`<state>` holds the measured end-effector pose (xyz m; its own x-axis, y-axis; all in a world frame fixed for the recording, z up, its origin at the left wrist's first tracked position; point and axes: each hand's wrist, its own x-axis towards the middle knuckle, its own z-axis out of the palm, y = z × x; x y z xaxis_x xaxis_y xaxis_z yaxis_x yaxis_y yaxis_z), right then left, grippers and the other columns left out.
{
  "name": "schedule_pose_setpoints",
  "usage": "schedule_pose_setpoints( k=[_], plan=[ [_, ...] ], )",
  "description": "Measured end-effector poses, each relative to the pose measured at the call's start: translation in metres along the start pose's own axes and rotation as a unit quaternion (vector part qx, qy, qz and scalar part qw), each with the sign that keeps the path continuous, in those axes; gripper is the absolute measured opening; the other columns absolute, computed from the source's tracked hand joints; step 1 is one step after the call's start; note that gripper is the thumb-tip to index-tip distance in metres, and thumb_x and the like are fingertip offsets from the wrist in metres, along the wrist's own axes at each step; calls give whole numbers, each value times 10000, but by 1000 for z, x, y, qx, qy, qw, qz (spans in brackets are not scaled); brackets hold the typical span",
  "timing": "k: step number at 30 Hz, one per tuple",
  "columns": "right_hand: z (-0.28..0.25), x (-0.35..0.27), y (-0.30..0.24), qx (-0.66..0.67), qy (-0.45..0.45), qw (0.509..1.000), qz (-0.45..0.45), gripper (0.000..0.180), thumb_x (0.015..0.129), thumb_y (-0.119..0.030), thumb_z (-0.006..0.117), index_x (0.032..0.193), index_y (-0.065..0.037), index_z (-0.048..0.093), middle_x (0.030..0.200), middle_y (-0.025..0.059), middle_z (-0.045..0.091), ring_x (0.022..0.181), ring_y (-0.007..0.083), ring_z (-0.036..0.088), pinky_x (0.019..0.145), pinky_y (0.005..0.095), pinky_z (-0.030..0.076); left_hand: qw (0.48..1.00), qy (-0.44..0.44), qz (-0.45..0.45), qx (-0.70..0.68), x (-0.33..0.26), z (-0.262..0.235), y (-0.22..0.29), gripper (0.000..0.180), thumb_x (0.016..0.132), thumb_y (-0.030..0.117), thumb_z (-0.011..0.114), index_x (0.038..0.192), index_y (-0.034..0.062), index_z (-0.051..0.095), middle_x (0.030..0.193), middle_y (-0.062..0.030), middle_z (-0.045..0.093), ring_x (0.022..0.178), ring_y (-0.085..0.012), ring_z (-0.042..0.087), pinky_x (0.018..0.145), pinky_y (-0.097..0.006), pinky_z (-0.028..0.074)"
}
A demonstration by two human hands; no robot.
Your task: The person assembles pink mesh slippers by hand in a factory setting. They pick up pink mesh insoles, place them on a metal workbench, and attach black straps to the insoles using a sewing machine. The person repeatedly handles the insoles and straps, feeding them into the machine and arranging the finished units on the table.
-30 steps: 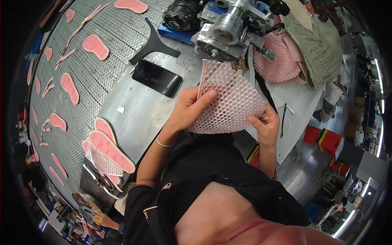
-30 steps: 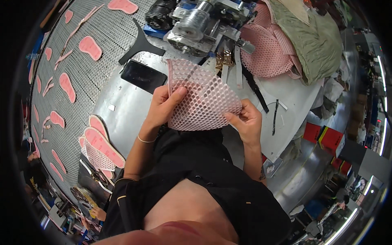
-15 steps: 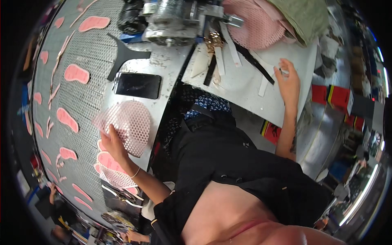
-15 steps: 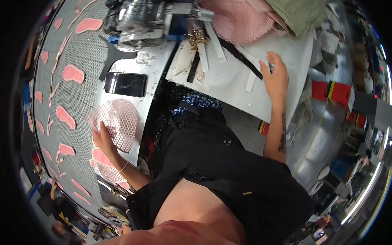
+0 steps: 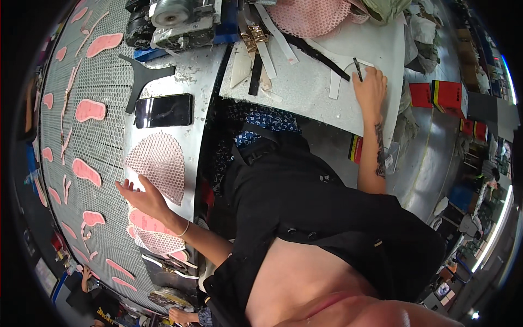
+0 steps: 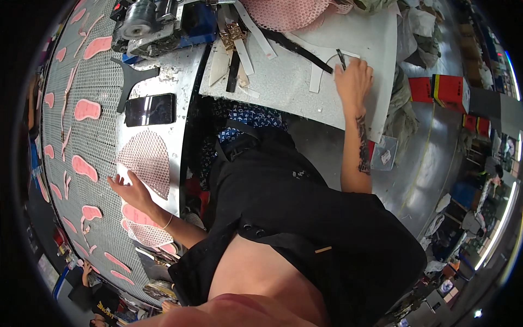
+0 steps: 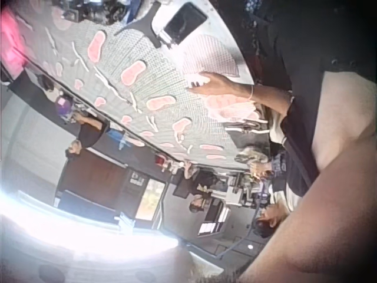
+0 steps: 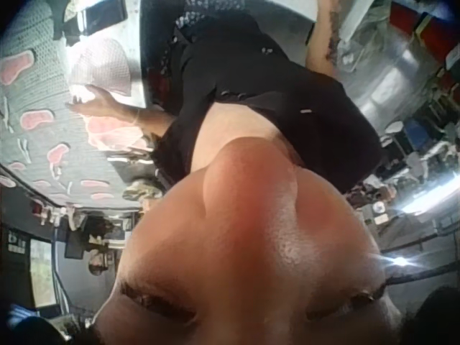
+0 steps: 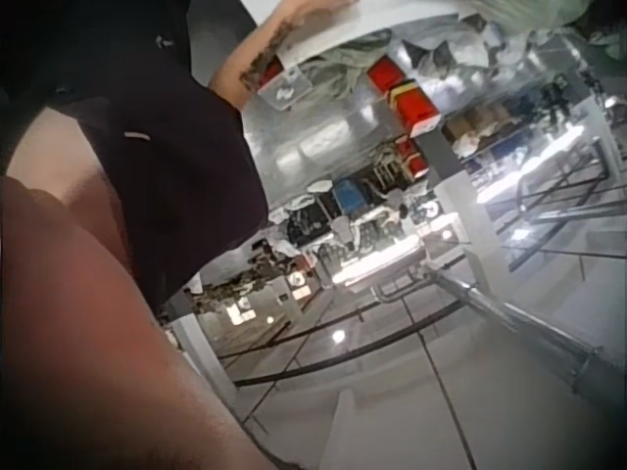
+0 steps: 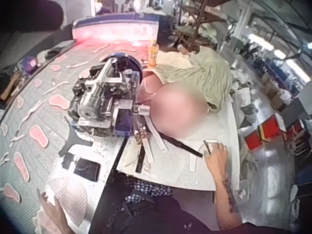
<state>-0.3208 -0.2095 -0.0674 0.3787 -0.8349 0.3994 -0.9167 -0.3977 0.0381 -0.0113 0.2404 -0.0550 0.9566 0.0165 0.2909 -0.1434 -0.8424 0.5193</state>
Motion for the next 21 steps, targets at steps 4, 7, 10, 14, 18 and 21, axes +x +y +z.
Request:
schedule_pose_setpoints(
  k=[4, 7, 10, 14, 18, 21],
  plan=[
    [2, 6, 30, 53, -196, 977, 65, 295, 798, -289, 664, 907, -15, 656, 933, 204, 662, 892, 399, 633, 761, 460, 493, 990, 10, 36, -137, -3, 1, 14, 556, 881, 104, 557, 1390, -7, 361, 1208, -205, 556, 1079, -298, 578, 919, -398, 480],
    [-14, 15, 36, 111, -280, 948, 98, 324, 756, -313, 667, 864, -7, 662, 886, 222, 671, 875, 397, 643, 766, 440, 500, 981, -7, 43, -188, -7, 2, 48, 524, 887, 76, 541, 1378, -3, 378, 1188, -199, 569, 1066, -283, 584, 919, -377, 480],
    [-25, 16, 36, 82, -321, 936, 118, 343, 719, -338, 667, 828, -13, 668, 851, 220, 673, 858, 390, 650, 749, 436, 505, 959, -29, 112, -257, -8, 16, 68, 455, 885, 13, 517, 1332, -16, 438, 1152, -181, 590, 1030, -258, 593, 904, -362, 481],
    [-23, 2, 12, 59, -232, 970, 50, 321, 699, -310, 692, 786, -3, 654, 767, 218, 649, 735, 388, 637, 634, 422, 493, 927, -93, 200, -303, -19, 29, 102, 405, 854, -67, 511, 1257, -24, 521, 1091, -148, 625, 1002, -226, 607, 885, -330, 472],
    [-80, -5, -50, 338, -231, 910, 65, 244, 758, -217, 690, 760, 3, 585, 669, 119, 583, 620, 218, 570, 574, 328, 435, 845, -281, 240, -387, -37, 30, 163, 272, 827, -5, 591, 1098, 5, 607, 1018, -134, 628, 891, -248, 609, 799, -322, 473],
    [-106, -10, -121, 604, -265, 750, -54, 205, 812, -160, 670, 768, -6, 542, 667, 29, 520, 642, 100, 497, 595, 267, 404, 772, -401, 246, -427, -51, 36, 185, 250, 870, 164, 639, 1060, 3, 625, 914, -129, 632, 812, -215, 615, 717, -308, 482]
  ],
)
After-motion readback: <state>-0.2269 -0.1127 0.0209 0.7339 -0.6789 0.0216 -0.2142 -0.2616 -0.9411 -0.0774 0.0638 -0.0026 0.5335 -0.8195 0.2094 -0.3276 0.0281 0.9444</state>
